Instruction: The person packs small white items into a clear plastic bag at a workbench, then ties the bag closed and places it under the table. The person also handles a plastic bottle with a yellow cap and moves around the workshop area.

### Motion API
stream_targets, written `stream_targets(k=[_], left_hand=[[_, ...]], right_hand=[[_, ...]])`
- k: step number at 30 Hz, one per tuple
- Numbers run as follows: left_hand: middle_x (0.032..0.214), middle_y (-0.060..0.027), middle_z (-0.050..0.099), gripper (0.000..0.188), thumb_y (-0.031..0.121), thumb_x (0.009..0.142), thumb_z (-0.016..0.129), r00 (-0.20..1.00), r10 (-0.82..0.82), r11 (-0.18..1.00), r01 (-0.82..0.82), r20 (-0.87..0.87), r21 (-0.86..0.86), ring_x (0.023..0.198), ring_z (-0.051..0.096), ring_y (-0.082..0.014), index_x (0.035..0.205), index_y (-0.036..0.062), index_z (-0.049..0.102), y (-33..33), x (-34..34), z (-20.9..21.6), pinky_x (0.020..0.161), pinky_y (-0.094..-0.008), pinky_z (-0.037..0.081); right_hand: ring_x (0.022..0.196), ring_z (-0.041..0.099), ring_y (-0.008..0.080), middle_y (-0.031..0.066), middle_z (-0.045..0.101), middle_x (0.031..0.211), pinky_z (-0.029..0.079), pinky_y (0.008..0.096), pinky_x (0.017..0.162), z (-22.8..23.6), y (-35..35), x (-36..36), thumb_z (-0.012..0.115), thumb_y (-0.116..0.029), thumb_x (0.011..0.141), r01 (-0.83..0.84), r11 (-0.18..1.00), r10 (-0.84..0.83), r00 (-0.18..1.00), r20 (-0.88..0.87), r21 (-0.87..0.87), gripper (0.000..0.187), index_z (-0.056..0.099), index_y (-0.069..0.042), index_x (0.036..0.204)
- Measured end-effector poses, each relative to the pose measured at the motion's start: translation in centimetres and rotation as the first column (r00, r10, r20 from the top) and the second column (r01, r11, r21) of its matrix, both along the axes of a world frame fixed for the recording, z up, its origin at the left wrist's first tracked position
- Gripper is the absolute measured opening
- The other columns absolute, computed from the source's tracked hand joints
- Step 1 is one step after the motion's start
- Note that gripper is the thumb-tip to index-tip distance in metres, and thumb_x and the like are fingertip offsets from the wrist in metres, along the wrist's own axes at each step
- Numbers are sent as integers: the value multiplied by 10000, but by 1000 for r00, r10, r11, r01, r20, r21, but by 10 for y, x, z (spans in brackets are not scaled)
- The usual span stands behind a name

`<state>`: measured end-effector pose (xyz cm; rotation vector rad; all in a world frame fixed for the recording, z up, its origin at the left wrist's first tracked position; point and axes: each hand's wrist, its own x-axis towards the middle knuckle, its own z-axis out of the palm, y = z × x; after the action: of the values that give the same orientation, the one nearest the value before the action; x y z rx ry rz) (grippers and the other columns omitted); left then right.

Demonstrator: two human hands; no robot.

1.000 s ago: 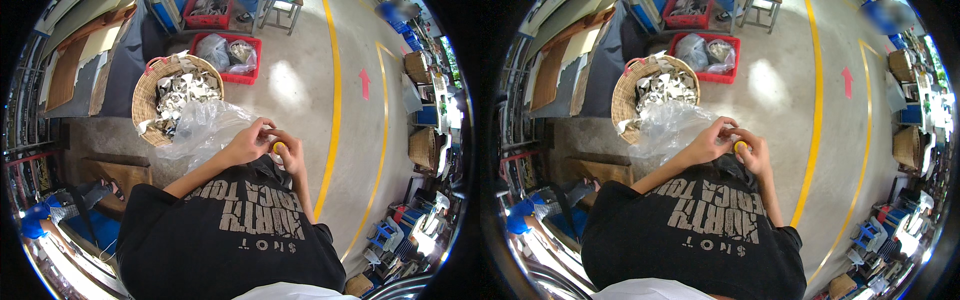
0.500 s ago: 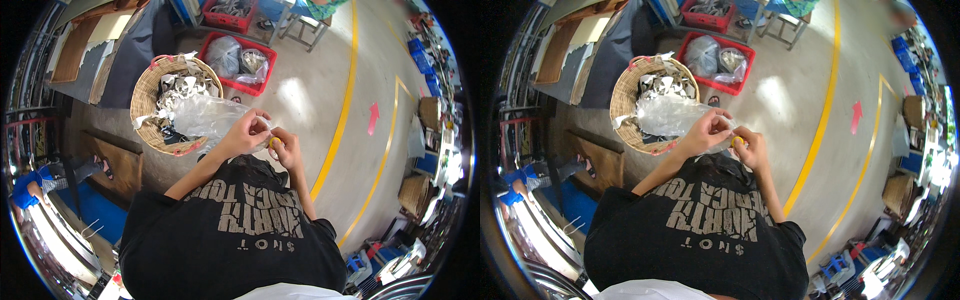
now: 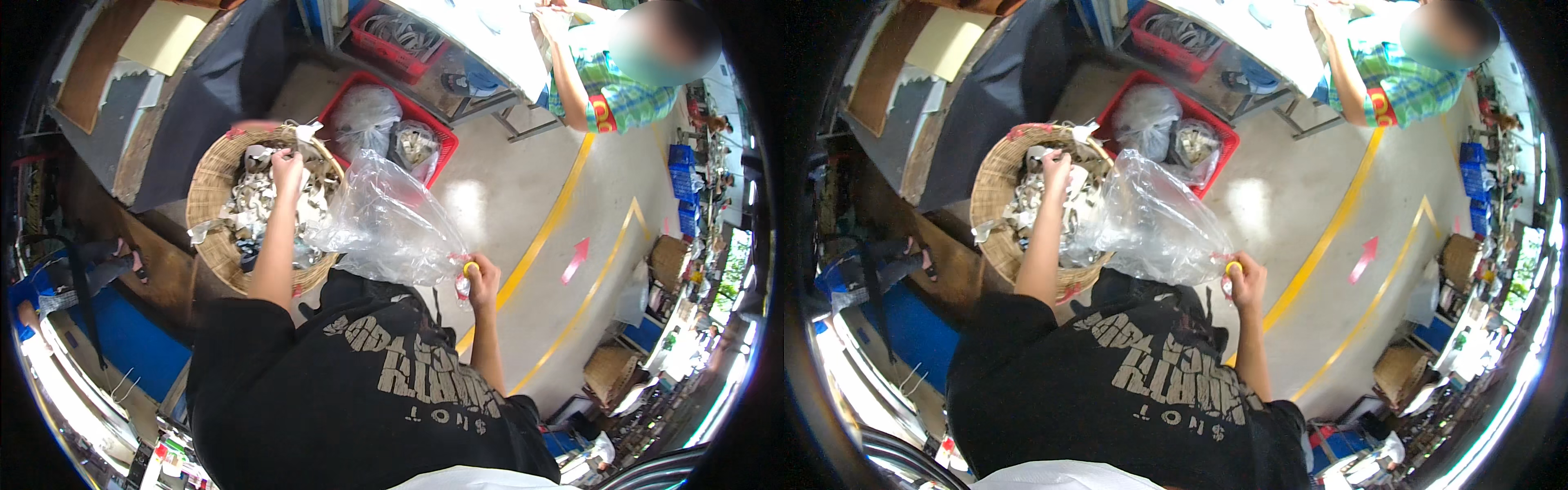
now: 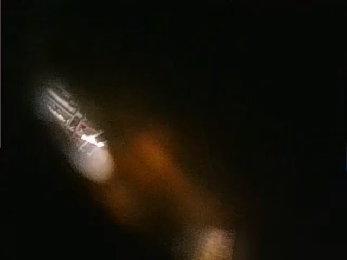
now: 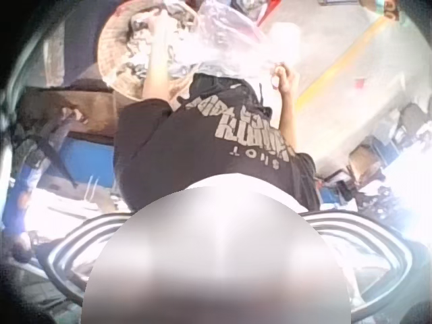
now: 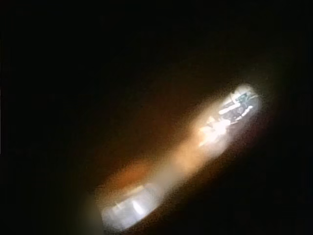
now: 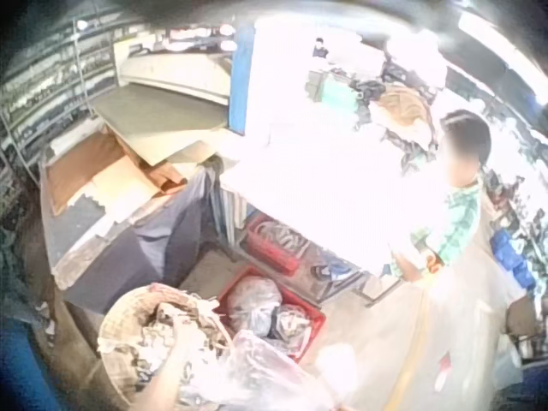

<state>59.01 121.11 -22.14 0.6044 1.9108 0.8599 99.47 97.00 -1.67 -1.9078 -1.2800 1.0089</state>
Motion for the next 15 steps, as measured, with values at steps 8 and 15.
stream_targets(k=[8, 15], left_hand=[[1364, -263, 643, 653, 392, 923, 727, 863, -349, 914, 228, -364, -335, 1269, 623, -399, 1413, -1, 545, 95, -6, -146, 1085, -463, 472], [1240, -216, 715, 669, 332, 808, 851, 883, -164, 946, 14, -439, -325, 1171, 683, -370, 1337, 25, 580, 111, -5, -176, 1039, -422, 512]], right_hand=[[602, 635, 130, 41, 659, 669, 483, 296, 568, -16, 41, 2, 581, -375, 985, 42, 969, -62, 995, -72, -244, 417, 723, 17, 970], [639, 639, 152, 53, 648, 658, 489, 310, 614, -39, 69, 1, 594, -438, 970, -38, 934, 17, 998, -62, -355, 456, 682, -2, 871]])
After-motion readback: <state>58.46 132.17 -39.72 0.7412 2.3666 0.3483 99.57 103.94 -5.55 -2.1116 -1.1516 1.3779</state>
